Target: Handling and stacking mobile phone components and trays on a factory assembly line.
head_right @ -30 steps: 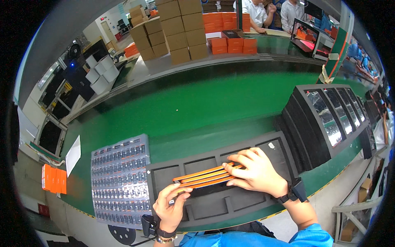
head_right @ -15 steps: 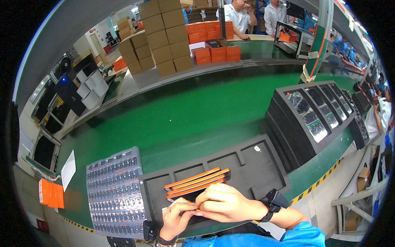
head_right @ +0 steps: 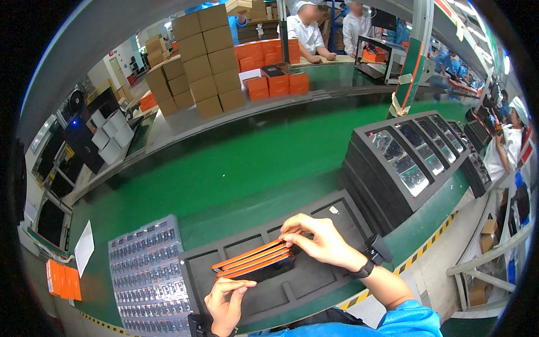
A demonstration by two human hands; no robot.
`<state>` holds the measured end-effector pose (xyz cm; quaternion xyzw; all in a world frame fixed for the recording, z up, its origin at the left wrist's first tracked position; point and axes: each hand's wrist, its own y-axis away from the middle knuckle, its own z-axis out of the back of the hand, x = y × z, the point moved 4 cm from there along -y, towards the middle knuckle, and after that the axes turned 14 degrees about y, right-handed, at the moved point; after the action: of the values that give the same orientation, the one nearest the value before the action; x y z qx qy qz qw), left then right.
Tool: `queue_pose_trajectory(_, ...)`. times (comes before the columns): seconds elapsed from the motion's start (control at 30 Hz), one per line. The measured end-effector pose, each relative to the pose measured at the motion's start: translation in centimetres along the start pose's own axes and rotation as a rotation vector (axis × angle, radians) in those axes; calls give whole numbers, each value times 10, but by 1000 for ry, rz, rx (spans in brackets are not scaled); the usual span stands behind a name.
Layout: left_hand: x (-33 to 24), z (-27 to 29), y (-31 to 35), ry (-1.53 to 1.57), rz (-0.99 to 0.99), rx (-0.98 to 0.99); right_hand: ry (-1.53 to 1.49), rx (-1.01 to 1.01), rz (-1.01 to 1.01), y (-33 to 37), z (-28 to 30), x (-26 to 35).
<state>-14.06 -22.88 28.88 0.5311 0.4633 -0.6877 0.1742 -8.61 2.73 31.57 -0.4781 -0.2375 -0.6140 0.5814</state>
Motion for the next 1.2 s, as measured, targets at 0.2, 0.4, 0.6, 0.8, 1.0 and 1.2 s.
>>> queue_pose_trajectory(0.2,-21,-6,-9,-82,-56,77,310,-126,179,2,1,3)
queue_pose_trajectory(0.4,-30,-8,0,-136,7,46,508,-216,451,23,-18,-4)
queue_pose_trajectory(0.6,-12,-2,7,-32,-48,29,468,-174,533,28,-5,20)
queue_pose_trajectory(0.8,-8,-2,4,-57,-61,79,433,-163,460,29,-6,13)
queue_pose_trajectory(1.0,-9,-6,0,-162,-65,104,312,-164,308,25,-11,-1)
queue_pose_trajectory(1.2,-10,-6,2,-214,-41,96,325,-54,261,27,-14,-5)
